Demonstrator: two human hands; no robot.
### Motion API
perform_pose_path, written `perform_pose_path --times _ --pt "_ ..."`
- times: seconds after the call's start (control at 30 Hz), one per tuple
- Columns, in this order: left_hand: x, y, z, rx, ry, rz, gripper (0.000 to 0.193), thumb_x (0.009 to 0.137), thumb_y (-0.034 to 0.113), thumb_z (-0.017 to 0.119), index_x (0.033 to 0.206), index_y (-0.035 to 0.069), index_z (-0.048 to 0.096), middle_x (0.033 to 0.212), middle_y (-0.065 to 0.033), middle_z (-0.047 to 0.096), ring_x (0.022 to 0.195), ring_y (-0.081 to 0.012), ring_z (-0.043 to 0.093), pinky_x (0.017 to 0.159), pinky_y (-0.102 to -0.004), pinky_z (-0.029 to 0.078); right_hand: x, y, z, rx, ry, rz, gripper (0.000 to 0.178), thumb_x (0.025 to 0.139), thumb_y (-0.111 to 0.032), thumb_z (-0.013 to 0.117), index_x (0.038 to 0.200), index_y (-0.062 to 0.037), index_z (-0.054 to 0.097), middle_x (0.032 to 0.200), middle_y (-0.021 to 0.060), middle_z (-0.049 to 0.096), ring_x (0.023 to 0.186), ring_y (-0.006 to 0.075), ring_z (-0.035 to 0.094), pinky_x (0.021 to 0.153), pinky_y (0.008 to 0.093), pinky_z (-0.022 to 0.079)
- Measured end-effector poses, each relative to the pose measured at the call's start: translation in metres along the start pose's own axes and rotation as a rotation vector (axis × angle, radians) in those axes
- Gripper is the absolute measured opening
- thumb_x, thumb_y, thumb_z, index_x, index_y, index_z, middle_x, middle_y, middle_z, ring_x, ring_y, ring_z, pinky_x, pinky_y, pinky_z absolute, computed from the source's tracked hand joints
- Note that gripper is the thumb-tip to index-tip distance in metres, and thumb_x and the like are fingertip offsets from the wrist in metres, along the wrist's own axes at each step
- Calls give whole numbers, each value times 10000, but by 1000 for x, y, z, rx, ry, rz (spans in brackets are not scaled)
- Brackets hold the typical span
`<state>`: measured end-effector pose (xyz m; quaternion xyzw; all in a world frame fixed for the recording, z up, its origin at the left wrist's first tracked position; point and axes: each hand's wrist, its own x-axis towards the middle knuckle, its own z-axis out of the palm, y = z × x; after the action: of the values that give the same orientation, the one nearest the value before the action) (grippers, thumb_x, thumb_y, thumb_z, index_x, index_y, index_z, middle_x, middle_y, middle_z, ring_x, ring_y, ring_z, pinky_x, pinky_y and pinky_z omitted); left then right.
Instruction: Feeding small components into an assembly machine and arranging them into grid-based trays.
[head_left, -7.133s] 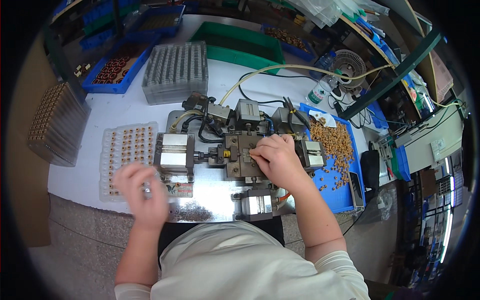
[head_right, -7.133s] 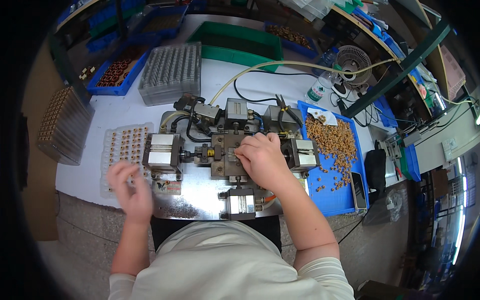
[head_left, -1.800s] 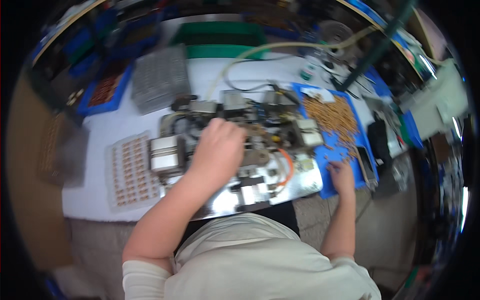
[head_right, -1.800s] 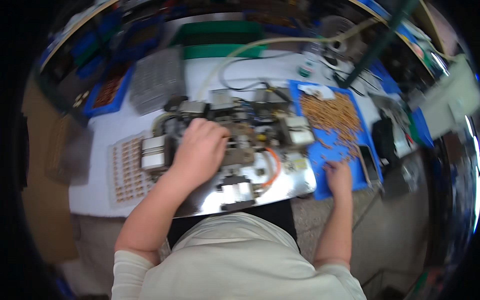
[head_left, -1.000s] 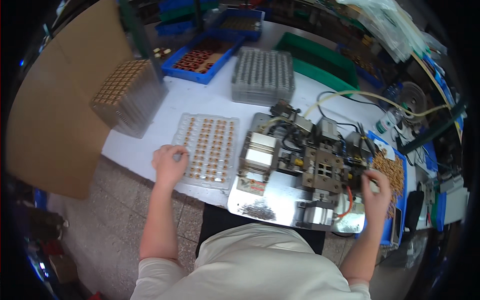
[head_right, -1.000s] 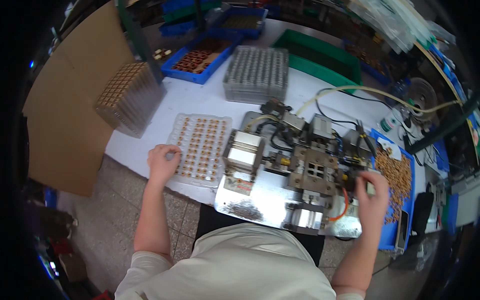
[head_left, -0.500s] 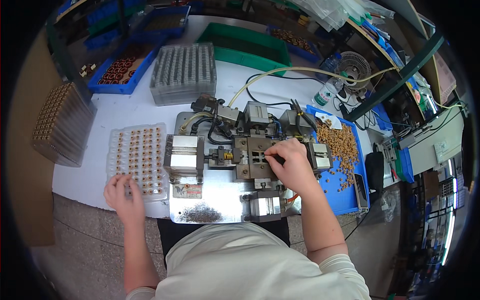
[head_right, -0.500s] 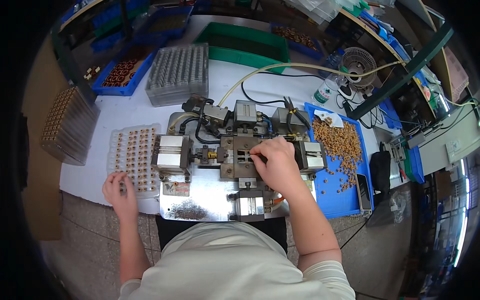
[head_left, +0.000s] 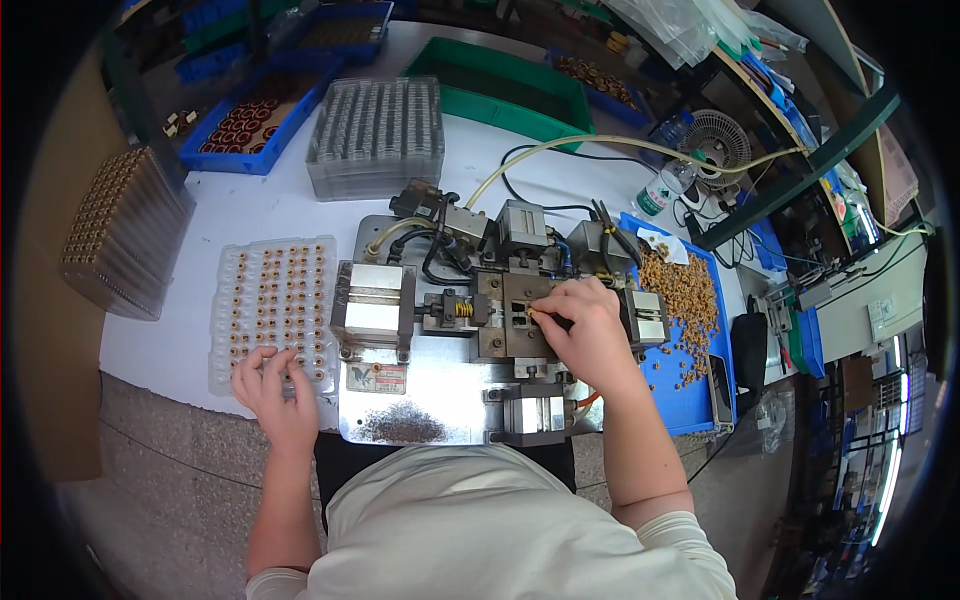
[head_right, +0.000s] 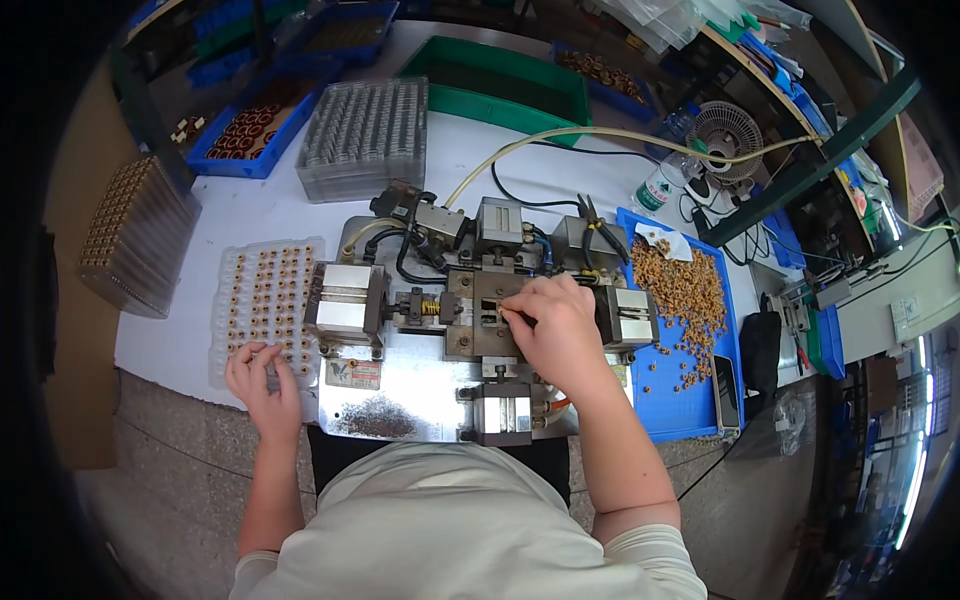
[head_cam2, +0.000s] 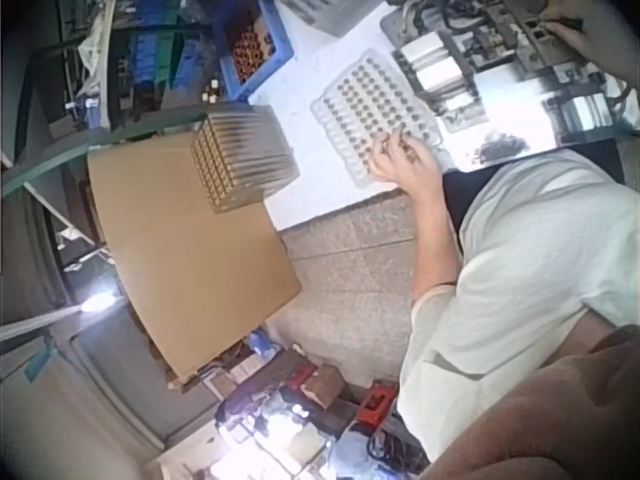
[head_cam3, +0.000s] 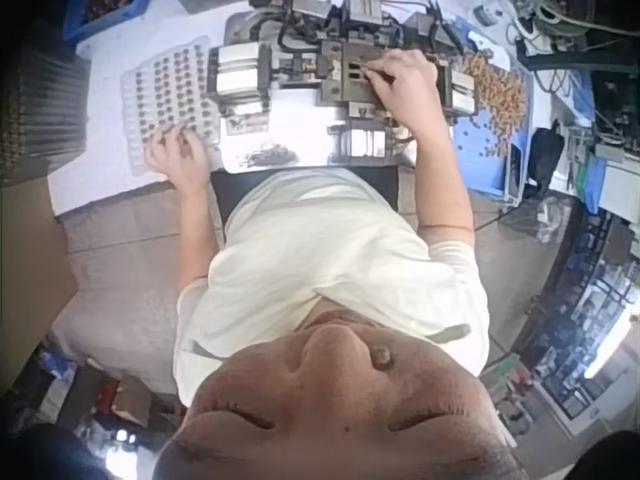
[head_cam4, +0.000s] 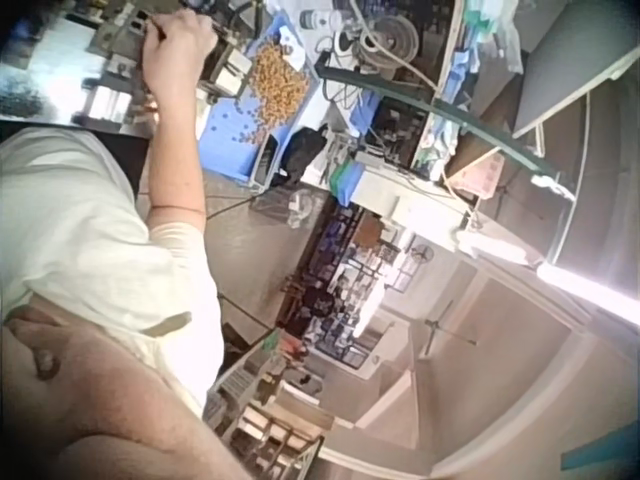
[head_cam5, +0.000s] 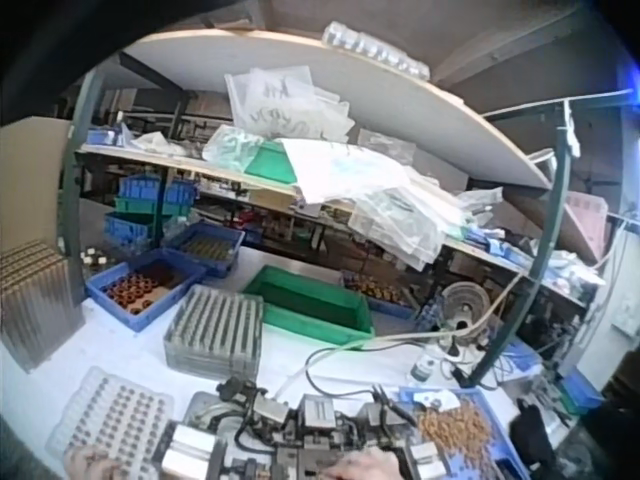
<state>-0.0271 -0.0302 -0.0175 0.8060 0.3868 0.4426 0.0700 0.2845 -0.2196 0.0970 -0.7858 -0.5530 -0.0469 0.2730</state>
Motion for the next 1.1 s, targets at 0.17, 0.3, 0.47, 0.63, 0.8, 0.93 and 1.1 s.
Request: perform_pose_path --times 0.17,0.3,0.47,0.63,0.8,0.93,1.1 --pt "3 0 0 -50 14 -26 254 812 -25 626 1042 74 672 1169 -98 584 1096 -288 486 1020 -411 338 2 -3 -4 -125 -45 -87 80 819 -78 740 894 -90 762 917 -6 689 874 200 558 914 351 388" --pt "17 13 -5 -113 33 -13 257 815 -38 617 1040 78 663 1167 -93 581 1101 -282 480 1022 -405 335 3 -3 -5 -169 -59 -147 96 813 -63 744 904 -83 767 921 -10 691 871 183 557 929 339 380" --pt "70 83 -2 -289 80 144 265 794 -57 611 1011 91 646 1132 -73 581 1078 -253 475 994 -388 341 1 0 -5 -161 -44 -137 108 817 -61 742 917 -90 770 915 -15 687 871 179 558 928 336 378" --pt "97 163 39 -547 -240 422 173 795 40 702 955 104 696 1026 -22 632 1027 -243 522 942 -381 412 -12 0 -10 -58 122 -87 145 809 -52 743 951 -62 773 931 24 686 891 196 583 890 336 416" --pt "93 193 73 -490 -464 604 116 807 77 707 921 94 703 1011 -25 645 996 -257 528 925 -381 439 -54 36 -56 18 369 171 148 844 -3 703 981 11 756 916 70 679 816 204 594 727 302 478" --pt "91 196 86 -352 -610 722 120 831 72 702 950 66 702 994 -44 660 992 -253 538 928 -371 456 -108 77 -80 62 482 444 142 869 -15 682 986 29 749 867 76 671 753 167 571 704 274 468" --pt "88 193 92 -375 -510 732 146 793 84 644 936 62 668 1001 -83 634 975 -281 524 898 -387 445 -159 106 -77 -137 155 1097 171 890 -85 653 998 0 756 926 117 707 759 219 616 717 316 505"
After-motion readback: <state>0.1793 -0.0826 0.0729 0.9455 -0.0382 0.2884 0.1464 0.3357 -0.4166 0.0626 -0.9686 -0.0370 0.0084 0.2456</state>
